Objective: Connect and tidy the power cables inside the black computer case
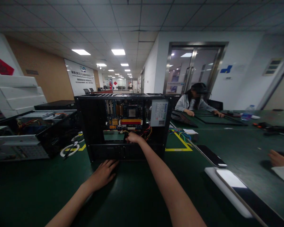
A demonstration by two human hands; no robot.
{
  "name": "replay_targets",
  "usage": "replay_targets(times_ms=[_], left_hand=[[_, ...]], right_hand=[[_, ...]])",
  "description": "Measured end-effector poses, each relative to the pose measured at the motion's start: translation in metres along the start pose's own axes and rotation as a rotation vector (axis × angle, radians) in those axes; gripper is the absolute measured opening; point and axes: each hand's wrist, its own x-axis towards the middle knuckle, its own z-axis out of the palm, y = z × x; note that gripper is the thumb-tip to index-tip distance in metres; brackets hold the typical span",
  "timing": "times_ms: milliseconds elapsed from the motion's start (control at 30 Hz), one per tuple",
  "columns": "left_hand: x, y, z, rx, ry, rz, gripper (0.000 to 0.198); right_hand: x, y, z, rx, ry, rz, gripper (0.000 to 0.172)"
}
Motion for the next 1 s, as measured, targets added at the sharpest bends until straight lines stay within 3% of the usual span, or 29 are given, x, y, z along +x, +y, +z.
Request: replay_targets(times_ms=[167,367,533,833,1000], left_hand=[[0.0,-0.001,0.001,-0.013,-0.001,-0.006,0.052],[0.001,-0.003,0.005,0.003,0.002,-0.008,0.053],[0.001,-0.003,0.004,0.008,0.0,0.0,0.053],[0.001,-0.002,0.002,0.013,0.006,0.005,0.052],[0.0,-0.002,0.001,-0.013,-0.001,-0.001,0.051]], right_hand=[[-0.004,-0.002,-0.001,0.322,0.081,-0.019,0.001],[-0.005,-0.004,-0.007,0.643,0.212,-0.072,0.008],[-0.008,-0.002,-0.014,0.902,0.296,0.072,0.014],[-0.007,0.01,-0.02,1.119,0.176,0.396,0.008],[-0.004,0.014,-0.023,1.206,0.07,0.475,0.009]])
